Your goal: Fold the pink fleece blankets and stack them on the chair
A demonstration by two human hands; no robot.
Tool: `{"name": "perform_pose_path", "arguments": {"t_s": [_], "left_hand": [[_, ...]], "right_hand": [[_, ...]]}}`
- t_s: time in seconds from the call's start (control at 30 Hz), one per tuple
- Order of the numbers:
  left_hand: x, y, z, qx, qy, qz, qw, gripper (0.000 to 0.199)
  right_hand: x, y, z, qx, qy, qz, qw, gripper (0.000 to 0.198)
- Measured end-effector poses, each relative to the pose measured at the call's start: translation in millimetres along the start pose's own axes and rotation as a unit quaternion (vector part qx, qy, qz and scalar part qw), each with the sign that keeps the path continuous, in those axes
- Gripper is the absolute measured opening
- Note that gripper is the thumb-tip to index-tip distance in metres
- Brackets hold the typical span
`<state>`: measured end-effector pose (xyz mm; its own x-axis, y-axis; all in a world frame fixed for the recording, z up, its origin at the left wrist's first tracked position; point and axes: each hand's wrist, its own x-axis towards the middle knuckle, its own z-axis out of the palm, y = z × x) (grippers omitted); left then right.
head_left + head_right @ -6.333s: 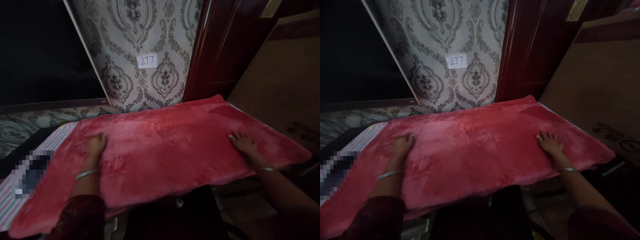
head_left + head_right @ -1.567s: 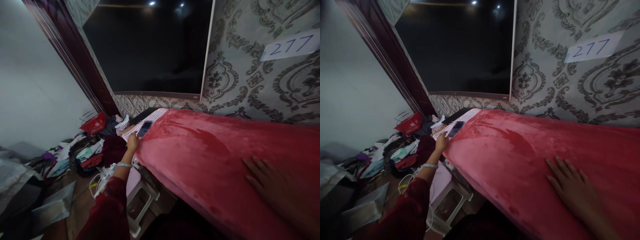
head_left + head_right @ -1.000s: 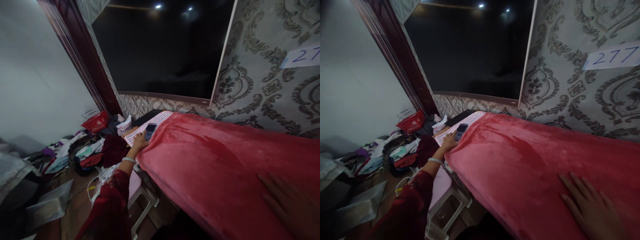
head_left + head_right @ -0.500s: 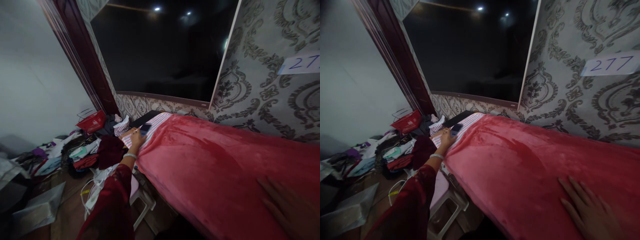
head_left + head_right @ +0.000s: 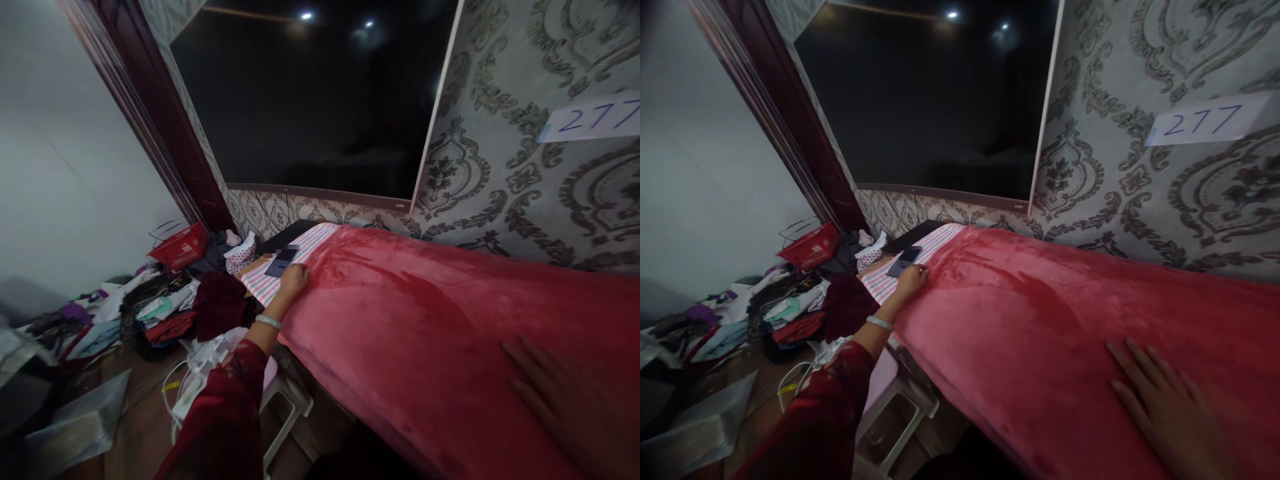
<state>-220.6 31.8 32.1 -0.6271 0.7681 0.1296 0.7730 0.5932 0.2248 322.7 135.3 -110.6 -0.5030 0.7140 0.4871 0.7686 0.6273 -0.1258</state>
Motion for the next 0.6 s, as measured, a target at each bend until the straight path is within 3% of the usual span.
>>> {"name": "perform_pose_path", "arguments": {"t_s": [0.17, 0.3, 0.6], "left_hand": [[30, 17, 0, 0.004, -0.042, -0.055, 0.998, 0.034], [45, 23, -3, 0.010, -0.021, -0.075, 0.997, 0.035], [34, 27, 6, 0.048, 0.040, -0.044, 0.997, 0.036]], "right_hand": [[5, -4, -9, 0.008, -0.021, -0.012, 1.000, 0.066], [8, -8, -14, 0.005, -0.036, 0.005, 0.999, 0.063], [9, -13, -17, -0.009, -0.045, 0.014, 0.999, 0.062]]}}
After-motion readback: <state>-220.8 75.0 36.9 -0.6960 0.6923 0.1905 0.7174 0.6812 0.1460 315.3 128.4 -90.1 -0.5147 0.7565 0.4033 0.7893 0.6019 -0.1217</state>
